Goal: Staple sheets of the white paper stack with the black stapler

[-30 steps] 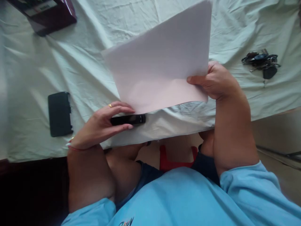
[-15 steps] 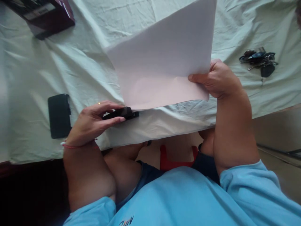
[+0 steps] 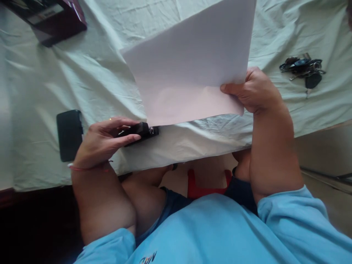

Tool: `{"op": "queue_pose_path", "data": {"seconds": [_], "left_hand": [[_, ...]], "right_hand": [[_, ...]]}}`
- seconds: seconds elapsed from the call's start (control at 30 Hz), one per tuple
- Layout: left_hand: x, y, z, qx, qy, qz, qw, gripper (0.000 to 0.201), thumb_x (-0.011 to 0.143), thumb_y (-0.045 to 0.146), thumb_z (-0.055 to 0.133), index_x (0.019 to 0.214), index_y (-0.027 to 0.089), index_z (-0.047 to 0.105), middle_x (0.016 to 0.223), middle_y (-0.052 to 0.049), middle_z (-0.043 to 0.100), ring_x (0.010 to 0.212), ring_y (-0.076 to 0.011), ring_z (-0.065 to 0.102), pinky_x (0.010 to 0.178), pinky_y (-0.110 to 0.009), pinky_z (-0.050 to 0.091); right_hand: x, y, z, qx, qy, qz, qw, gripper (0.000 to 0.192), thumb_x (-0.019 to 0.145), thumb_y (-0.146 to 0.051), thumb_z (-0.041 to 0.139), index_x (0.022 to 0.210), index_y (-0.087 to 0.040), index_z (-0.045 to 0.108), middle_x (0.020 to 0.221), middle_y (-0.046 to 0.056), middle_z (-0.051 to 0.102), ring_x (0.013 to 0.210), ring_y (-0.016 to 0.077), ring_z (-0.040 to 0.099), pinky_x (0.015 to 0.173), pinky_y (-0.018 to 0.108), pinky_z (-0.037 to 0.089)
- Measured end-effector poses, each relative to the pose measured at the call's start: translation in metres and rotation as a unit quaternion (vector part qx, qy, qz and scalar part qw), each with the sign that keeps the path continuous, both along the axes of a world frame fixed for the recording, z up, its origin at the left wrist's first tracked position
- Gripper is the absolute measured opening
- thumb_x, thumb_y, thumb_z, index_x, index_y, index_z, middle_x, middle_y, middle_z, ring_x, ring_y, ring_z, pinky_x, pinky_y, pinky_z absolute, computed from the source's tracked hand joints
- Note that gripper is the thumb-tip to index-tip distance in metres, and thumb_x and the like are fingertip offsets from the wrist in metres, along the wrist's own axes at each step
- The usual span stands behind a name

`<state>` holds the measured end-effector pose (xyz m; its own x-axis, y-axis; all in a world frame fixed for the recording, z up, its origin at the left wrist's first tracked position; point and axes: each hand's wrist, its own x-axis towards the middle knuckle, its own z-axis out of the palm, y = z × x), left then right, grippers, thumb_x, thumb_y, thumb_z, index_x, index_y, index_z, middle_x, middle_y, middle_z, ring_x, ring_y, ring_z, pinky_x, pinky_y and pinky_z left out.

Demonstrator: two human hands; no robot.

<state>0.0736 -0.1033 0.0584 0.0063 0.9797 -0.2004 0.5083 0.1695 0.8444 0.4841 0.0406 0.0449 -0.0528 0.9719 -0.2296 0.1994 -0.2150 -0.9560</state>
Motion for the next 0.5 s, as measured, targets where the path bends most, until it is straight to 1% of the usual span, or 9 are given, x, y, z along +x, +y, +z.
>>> {"op": "queue_pose_path", "data": {"seconds": [0.17,0.33,0.5], "left_hand": [[0.0011,0.0011,-0.0001,-0.007,0.008,-0.001,1.000,0.035,0.078,0.050,0.103,0.105,0.030,0.093,0.114,-0.007,0.088,0.108,-0.0309,0.080,0.102,-0.046,0.064],[0.0024,0.0020,0.0014,-0.013,0.015,-0.012,1.000,0.037,0.079,0.052,0.102,0.105,0.029,0.092,0.113,-0.007,0.089,0.106,-0.0306,0.081,0.096,-0.043,0.065],[0.0041,0.0030,0.0047,-0.016,0.018,-0.016,1.000,0.035,0.078,0.049,0.101,0.105,0.028,0.092,0.115,-0.007,0.089,0.110,-0.0313,0.081,0.097,-0.041,0.062]], "right_hand": [[0.0010,0.0002,-0.0026,0.013,0.014,0.005,1.000,0.024,0.072,-0.009,0.095,0.090,-0.018,0.081,0.102,0.003,0.085,0.091,0.0182,0.076,0.104,0.045,0.071],[0.0026,-0.0024,-0.0020,0.047,0.031,0.026,0.998,0.031,0.068,-0.017,0.097,0.095,-0.021,0.083,0.108,0.001,0.086,0.101,0.0196,0.077,0.100,0.038,0.071],[0.0014,-0.0037,-0.0002,0.041,0.032,0.025,0.998,0.028,0.069,-0.015,0.097,0.093,-0.019,0.082,0.105,0.003,0.084,0.096,0.0182,0.075,0.096,0.037,0.070]]}}
